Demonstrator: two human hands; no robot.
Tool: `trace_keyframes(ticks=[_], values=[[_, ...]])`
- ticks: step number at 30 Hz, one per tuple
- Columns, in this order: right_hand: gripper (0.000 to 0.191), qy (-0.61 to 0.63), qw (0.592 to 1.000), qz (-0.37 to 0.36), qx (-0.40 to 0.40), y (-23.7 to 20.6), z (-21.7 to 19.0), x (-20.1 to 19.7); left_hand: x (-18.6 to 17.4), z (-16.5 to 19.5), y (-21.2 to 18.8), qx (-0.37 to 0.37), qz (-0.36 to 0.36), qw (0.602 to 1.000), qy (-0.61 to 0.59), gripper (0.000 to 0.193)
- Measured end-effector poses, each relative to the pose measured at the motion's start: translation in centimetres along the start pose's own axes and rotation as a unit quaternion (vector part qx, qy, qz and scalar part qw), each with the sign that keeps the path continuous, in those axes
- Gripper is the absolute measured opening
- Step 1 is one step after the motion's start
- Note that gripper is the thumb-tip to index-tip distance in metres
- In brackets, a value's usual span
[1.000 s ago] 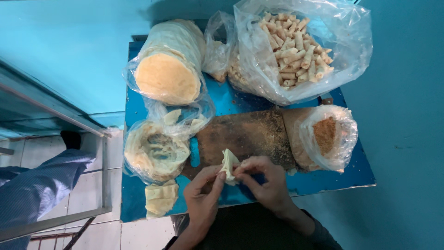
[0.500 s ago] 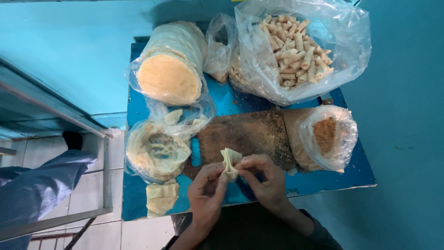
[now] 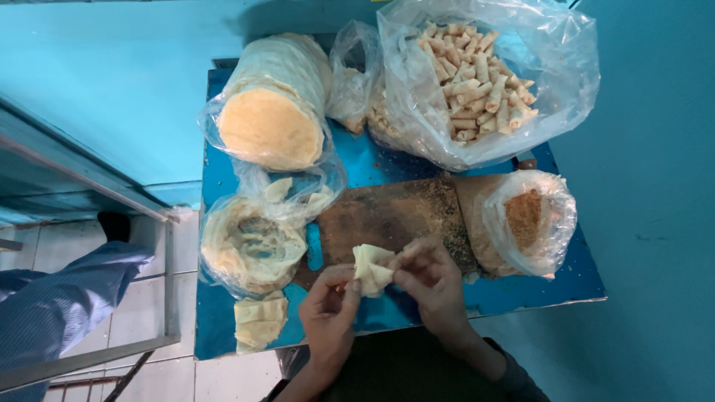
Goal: The person takes thin square pastry sheets one at a time from a stack on a small blue table, places a bit of filling from a bowl onto a sheet, folds the sheet over the filling by hand, and sets the folded piece on a growing pile of finished snacks. Bags of rolled snacks and a brown powder sit nearby on the table.
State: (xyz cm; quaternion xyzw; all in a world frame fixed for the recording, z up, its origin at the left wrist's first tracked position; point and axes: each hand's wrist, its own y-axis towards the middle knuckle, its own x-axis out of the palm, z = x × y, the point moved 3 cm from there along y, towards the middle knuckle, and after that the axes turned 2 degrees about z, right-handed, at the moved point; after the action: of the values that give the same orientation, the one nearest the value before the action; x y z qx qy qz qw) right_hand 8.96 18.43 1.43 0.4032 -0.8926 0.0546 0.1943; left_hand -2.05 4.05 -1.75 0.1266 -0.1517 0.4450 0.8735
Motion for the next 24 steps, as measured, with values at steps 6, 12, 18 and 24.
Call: trace_keyframes(ticks=[6,12,18,24], values=[[0.023,0.266,0.958,0.050,0.100,1.0,0.6,-0.7,-0.7,-0.1,-0.3,-0.008,0.047,0.999,-0.020,0.013],[0.023,0.345,0.926,0.105,0.108,1.6,0.7,-2.0,-2.7,-0.2,-1.4,-0.006,0.142,0.989,-0.048,0.011],[0.022,-0.151,0.947,0.157,-0.236,1.3,-3.0,-2.4,-5.7,1.8,-2.3,0.131,0.260,0.955,-0.058,0.011],[0.041,-0.585,0.768,-0.119,-0.232,0.8,-2.3,5.6,-6.3,2.0,-2.8,0.057,0.283,0.957,-0.025,0.013]])
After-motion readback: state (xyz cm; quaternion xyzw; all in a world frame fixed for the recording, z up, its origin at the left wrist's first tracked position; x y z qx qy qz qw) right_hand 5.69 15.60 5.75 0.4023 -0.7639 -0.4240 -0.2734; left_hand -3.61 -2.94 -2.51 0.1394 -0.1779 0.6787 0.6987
